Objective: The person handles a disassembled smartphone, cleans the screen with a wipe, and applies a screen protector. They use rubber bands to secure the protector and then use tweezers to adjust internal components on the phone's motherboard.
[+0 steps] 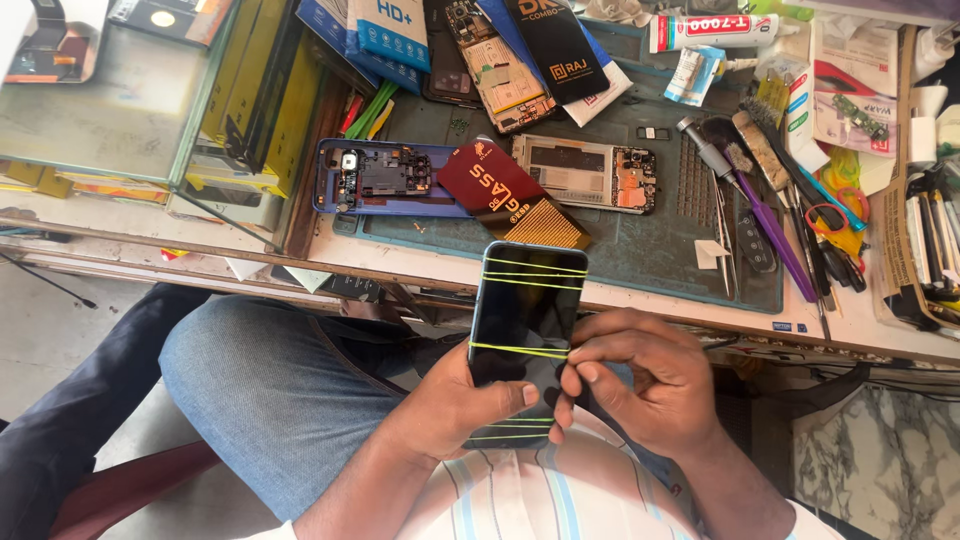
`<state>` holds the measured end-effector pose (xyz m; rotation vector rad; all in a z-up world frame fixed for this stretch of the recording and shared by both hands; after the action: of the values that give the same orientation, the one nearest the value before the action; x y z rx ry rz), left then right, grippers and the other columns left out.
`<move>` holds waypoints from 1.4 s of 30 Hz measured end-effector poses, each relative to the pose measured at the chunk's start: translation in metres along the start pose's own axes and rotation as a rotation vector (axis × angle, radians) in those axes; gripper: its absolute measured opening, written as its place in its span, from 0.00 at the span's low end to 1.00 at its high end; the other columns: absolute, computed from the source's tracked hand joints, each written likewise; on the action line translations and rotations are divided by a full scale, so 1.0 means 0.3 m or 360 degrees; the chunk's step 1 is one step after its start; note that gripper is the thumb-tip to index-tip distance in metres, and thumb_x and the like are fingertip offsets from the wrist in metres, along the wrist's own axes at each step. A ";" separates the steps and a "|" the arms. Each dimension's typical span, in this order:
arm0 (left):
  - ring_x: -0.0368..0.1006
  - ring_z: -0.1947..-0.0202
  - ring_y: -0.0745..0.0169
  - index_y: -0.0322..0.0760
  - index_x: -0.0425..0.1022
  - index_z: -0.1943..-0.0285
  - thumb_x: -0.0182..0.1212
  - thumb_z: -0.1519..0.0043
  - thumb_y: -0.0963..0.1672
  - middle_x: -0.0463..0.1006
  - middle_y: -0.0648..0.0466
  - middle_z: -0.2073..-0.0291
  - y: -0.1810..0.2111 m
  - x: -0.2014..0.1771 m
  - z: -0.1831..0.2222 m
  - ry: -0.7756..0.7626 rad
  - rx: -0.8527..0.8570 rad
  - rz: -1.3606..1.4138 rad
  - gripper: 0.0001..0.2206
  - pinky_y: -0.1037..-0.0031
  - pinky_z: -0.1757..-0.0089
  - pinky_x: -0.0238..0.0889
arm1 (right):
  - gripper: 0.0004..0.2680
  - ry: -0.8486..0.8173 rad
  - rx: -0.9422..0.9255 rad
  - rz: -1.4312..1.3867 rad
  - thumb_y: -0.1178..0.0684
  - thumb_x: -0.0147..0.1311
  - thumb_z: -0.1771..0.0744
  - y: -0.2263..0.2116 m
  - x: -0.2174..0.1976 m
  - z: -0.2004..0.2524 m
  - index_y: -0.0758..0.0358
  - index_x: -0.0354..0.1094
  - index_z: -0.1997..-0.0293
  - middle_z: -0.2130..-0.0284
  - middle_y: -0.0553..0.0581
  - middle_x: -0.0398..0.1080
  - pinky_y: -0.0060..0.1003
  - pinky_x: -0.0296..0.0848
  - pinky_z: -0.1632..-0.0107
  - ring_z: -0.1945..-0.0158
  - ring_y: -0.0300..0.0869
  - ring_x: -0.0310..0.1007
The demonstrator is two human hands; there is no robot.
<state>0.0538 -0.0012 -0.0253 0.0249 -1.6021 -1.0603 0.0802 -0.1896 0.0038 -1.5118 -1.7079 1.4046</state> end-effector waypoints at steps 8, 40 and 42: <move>0.78 0.56 0.53 0.23 0.69 0.39 0.59 0.38 0.38 0.79 0.43 0.52 0.071 0.018 0.018 0.0049 -0.0137 0.0006 0.18 0.62 0.57 0.75 | 0.09 -0.0026 -0.0268 0.0437 0.59 0.65 0.37 -0.106 -0.058 -0.109 0.63 0.72 0.56 0.55 0.58 0.75 0.33 0.76 0.48 0.52 0.43 0.78; 0.80 0.57 0.46 0.29 0.60 0.26 0.48 0.36 0.63 0.75 0.36 0.44 0.396 0.068 0.000 -0.0038 -0.0359 -0.0340 0.40 0.61 0.62 0.78 | 0.23 -0.0922 -0.1227 0.1343 0.53 0.67 0.41 -0.327 0.053 -0.508 0.58 0.64 0.40 0.48 0.56 0.70 0.46 0.75 0.42 0.41 0.50 0.71; 0.81 0.53 0.43 0.37 0.58 0.25 0.41 0.41 0.68 0.74 0.36 0.42 0.494 0.041 -0.001 -0.0158 0.0068 -0.0032 0.45 0.58 0.59 0.81 | 0.28 -0.0804 -0.1201 0.1400 0.51 0.70 0.45 -0.339 0.030 -0.594 0.59 0.65 0.40 0.49 0.60 0.70 0.46 0.76 0.47 0.44 0.54 0.72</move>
<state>0.1244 0.0794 0.0776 0.0171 -1.7170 -1.0568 0.1827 -0.1007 0.1578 -2.7514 -2.1264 1.7417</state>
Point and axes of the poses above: each hand's wrist, its own z-axis away from the middle knuckle, its own x-axis out of the palm, y = z × x, the point moved 5 cm from there along -z, towards the middle knuckle
